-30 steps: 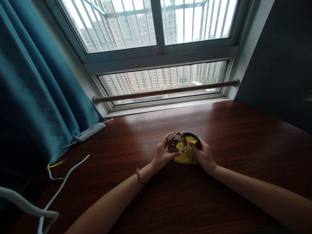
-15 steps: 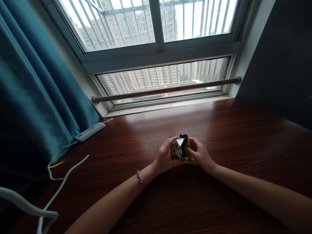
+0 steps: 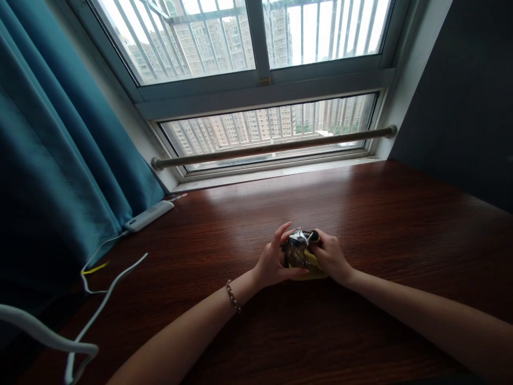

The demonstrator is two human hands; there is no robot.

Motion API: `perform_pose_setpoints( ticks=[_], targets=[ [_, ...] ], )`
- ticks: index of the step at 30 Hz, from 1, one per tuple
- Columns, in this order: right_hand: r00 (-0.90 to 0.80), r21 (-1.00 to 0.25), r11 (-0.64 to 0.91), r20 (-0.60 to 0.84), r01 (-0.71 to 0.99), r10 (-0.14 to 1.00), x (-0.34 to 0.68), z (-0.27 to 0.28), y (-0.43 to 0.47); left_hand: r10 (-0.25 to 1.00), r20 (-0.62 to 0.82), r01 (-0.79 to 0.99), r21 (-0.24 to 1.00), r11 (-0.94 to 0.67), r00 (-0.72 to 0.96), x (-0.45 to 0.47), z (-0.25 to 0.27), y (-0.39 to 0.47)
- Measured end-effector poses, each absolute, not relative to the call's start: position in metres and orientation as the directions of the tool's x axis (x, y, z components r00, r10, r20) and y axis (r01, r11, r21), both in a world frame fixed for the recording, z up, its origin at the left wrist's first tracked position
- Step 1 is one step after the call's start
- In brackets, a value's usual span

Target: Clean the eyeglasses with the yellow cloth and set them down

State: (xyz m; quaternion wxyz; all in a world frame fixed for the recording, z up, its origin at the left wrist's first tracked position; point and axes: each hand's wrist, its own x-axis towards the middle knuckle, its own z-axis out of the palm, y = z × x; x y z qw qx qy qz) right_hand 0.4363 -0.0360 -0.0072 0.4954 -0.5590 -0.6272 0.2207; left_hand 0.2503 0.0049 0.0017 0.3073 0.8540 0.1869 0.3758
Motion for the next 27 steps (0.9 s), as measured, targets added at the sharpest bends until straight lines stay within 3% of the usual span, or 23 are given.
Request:
perform_pose_setpoints(
  ticks=[9,27],
  targets=[
    [0.115,-0.827,0.263,0.363,0.497,0.925,0.438,-0.009,-0.035,0.634,0.403,0.046,0.821,-0.570,0.660,0.252,0.005,0.012],
    [0.135,-0.854,0.252,0.346,0.456,0.928,0.443,-0.010,-0.031,0.689,0.319,0.073,0.877,-0.475,0.650,0.256,0.006,0.024]
  ],
)
